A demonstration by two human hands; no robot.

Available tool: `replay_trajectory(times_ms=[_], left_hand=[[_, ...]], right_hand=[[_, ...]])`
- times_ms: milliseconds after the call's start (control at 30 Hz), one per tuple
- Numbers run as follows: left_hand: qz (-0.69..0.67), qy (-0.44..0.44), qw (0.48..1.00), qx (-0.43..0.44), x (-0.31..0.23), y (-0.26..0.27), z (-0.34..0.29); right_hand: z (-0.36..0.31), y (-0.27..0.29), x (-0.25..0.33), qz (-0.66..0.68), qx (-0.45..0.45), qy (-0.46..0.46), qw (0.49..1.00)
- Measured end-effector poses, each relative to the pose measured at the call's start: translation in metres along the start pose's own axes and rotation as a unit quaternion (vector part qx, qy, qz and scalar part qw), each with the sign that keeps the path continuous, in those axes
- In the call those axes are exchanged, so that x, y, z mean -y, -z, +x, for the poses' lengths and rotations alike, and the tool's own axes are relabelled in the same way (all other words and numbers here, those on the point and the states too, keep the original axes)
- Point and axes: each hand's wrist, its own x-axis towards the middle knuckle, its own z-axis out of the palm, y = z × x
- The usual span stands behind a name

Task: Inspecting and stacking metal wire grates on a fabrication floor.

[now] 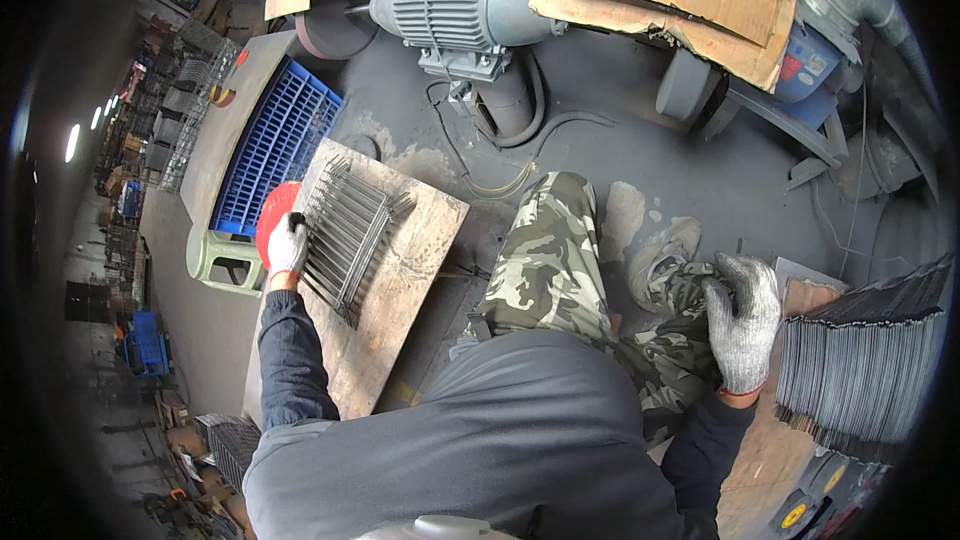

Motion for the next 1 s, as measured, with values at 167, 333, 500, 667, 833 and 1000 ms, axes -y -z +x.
replay_trajectory(times_ms=[167, 333, 500, 667, 833, 1000], left_hand=[[-0.003, 0.009, 0.998, -0.059, -0.03, 0.042, -0.009], [-0.067, -0.052, 0.995, -0.057, -0.086, 0.106, 0.001], [-0.097, -0.153, 0.981, -0.069, -0.219, 0.15, 0.001], [-0.102, -0.361, 0.926, -0.043, -0.374, 0.143, -0.026], [-0.125, -0.514, 0.847, -0.051, -0.472, 0.104, -0.046], [-0.193, -0.55, 0.81, -0.06, -0.513, 0.061, -0.049]], right_hand=[[-0.009, 0.004, -0.02, 0.003, 0.028, -0.019, 0.999], [-0.008, 0.006, -0.017, 0.067, 0.009, -0.07, 0.995], [0.026, -0.012, 0.021, 0.301, 0.005, -0.09, 0.949], [0.067, -0.046, 0.065, 0.364, 0.009, -0.03, 0.931], [0.078, -0.047, 0.074, 0.546, 0.023, -0.16, 0.822], [0.071, -0.039, 0.013, 0.541, -0.002, -0.25, 0.803]])
